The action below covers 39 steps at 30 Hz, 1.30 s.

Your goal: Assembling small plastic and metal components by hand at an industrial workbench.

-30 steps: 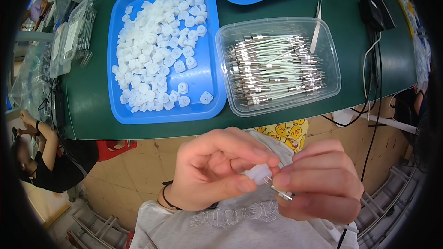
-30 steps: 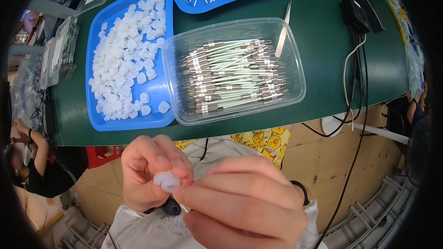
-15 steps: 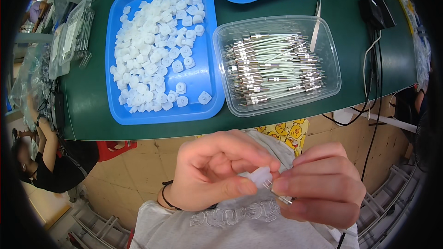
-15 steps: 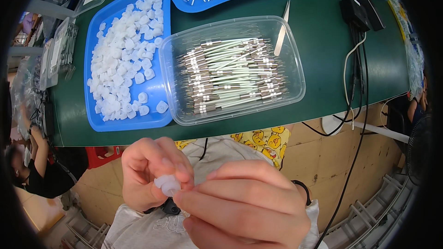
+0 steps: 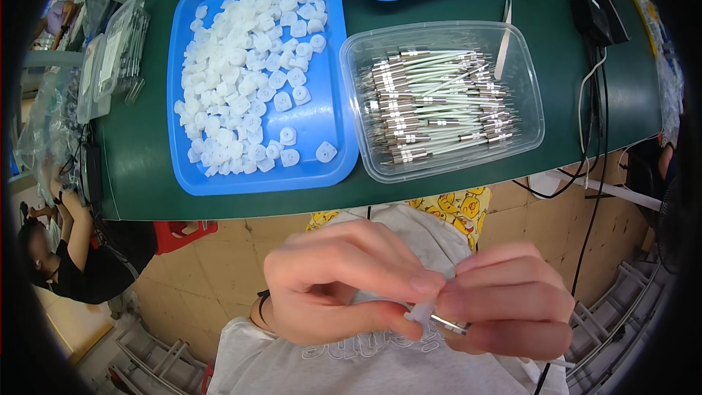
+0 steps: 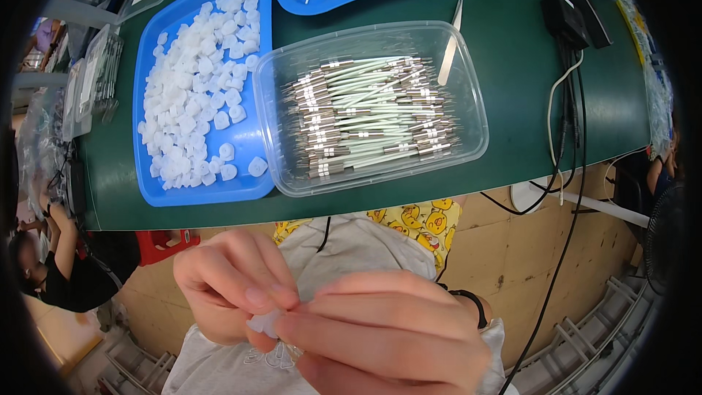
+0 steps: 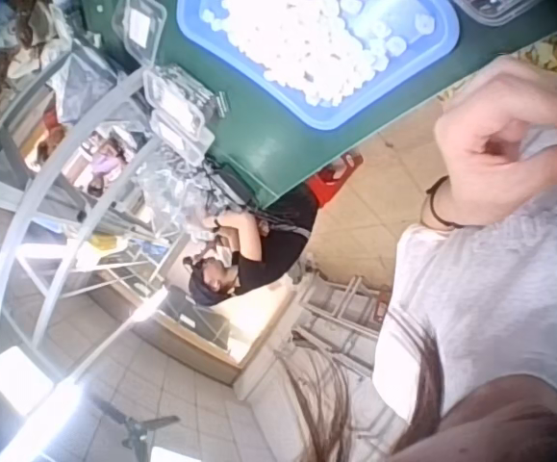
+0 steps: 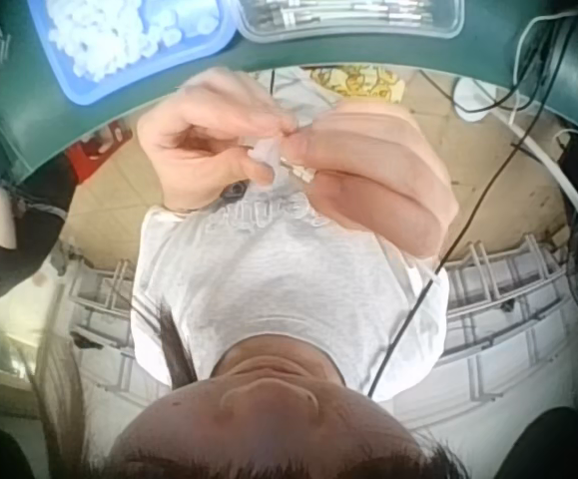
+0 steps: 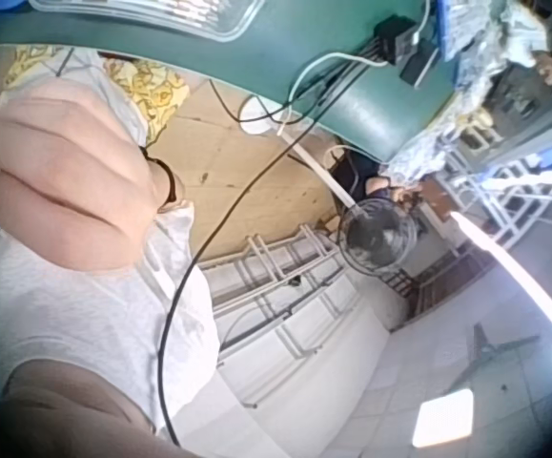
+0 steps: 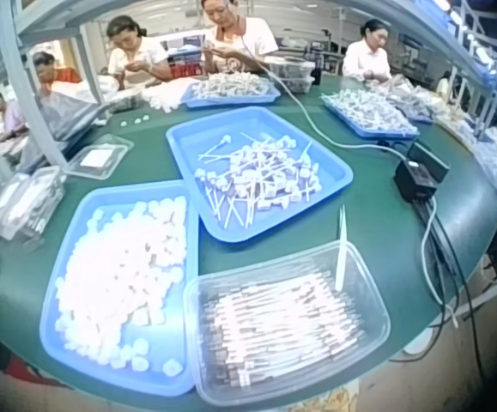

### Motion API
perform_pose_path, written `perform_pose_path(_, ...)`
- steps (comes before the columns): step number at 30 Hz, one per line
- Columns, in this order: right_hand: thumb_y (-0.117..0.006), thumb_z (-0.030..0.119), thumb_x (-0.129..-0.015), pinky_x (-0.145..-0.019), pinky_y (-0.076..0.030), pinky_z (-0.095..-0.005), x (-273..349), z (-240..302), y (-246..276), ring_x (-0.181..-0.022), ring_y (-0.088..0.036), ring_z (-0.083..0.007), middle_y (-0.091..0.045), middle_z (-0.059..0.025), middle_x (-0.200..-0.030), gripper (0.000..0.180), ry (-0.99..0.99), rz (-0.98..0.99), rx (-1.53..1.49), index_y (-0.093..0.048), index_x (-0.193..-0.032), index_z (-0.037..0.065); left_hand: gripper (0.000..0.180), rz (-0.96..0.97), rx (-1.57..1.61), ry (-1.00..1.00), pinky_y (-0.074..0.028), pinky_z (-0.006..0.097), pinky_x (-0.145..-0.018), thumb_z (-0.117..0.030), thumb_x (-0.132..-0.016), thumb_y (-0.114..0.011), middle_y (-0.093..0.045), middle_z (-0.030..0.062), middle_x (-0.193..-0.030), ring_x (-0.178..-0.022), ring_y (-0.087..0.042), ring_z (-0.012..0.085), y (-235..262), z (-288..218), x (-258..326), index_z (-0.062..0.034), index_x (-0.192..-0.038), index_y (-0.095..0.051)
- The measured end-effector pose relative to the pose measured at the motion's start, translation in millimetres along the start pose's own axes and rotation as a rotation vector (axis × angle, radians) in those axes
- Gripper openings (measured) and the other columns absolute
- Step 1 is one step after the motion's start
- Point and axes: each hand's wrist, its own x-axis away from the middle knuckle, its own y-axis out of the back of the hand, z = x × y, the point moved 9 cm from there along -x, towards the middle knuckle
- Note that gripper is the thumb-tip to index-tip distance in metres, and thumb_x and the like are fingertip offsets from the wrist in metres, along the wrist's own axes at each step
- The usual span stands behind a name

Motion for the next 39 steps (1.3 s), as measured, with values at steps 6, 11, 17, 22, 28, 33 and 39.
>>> perform_pose_path(6, -0.071, 0.005, -0.064, -0.059, -0.048, -0.0281, -1.9, -10.3, 3.6, -0.065, -0.055, -0.0187, -0.058, -0.0109, -0.082, 0.032, -0.079, 0.014, -0.1, -0.045, -0.083, 0.007, 0.037, 0.15, -0.052, -0.037, -0.05, 0.025, -0.055, -0.006, -0.059, -0.078, -0.056, 0.0145, -0.087, -0.067, -0.059, 0.0195, -5.8, -5.4, -6.9, 0.0023, -0.088, -0.056)
perform_pose_path(11, -0.071, 0.004, -0.066, -0.057, -0.047, -0.0242, 4.1, -21.0, 3.7, -0.063, -0.054, -0.0148, -0.057, -0.0079, -0.077, 0.026, -0.145, -0.197, -0.265, -0.047, -0.076, 0.008, 0.043, 0.158, -0.139, -0.165, -0.051, 0.024, -0.054, -0.005, -0.056, -0.08, -0.055, 0.0155, -0.088, -0.066, -0.059, 0.0203, -8.5, -16.7, -6.5, 0.0055, -0.089, -0.055)
perform_pose_path(17, -0.07, 0.002, -0.067, -0.051, -0.047, -0.0215, 5.3, -31.6, 7.0, -0.057, -0.054, -0.0138, -0.058, -0.0092, -0.07, 0.022, -0.217, -0.276, -0.436, -0.049, -0.067, 0.007, 0.046, 0.159, -0.172, -0.194, -0.05, 0.023, -0.055, -0.009, -0.051, -0.083, -0.055, 0.013, -0.083, -0.066, -0.058, 0.0191, -9.5, -20.9, -10.4, 0.0042, -0.086, -0.055)
perform_pose_path(22, -0.072, -0.001, -0.064, -0.045, -0.047, -0.0236, -0.1, -38.5, 5.0, -0.048, -0.053, -0.0157, -0.058, -0.0122, -0.068, 0.023, -0.276, -0.227, -0.56, -0.05, -0.067, 0.003, 0.045, 0.09, -0.252, -0.238, -0.047, 0.021, -0.053, -0.012, -0.049, -0.084, -0.055, 0.0111, -0.079, -0.064, -0.056, 0.0168, -13.2, -25.8, -11.6, 0.0032, -0.081, -0.056)
perform_pose_path(28, -0.075, -0.002, -0.059, -0.046, -0.047, -0.0266, -2.5, -48.7, -2.8, -0.05, -0.054, -0.0182, -0.057, -0.0129, -0.067, 0.029, -0.333, -0.12, -0.719, -0.049, -0.072, 0.002, 0.046, 0.063, -0.303, -0.233, -0.046, 0.021, -0.051, -0.017, -0.049, -0.084, -0.053, 0.0108, -0.076, -0.062, -0.055, 0.0164, -12.9, -27.2, -10.0, 0.0045, -0.078, -0.055)
perform_pose_path(33, -0.06, -0.013, -0.065, -0.066, -0.047, -0.0299, 21.0, -68.2, -30.2, -0.075, -0.059, -0.0226, -0.058, -0.0207, -0.081, 0.02, -0.621, -0.326, -1.408, -0.052, -0.083, -0.008, 0.043, 0.01, -0.294, -0.204, -0.045, 0.02, -0.05, -0.02, -0.057, -0.081, -0.052, 0.0108, -0.074, -0.06, -0.054, 0.0159, -12.2, -29.4, -10.5, 0.0064, -0.078, -0.054)
perform_pose_path(39, -0.053, -0.007, -0.075, -0.07, -0.041, -0.0261, 35.0, -72.3, -51.9, -0.084, -0.053, -0.0153, -0.056, -0.0122, -0.087, 0.02, -0.947, -0.21, -1.647, -0.049, -0.094, -0.001, 0.031, -0.188, -0.223, -0.015, -0.043, 0.024, -0.051, -0.022, -0.078, -0.058, -0.051, 0.0116, -0.071, -0.058, -0.052, 0.017, 1.5, -18.0, -4.3, 0.0083, -0.081, -0.055)
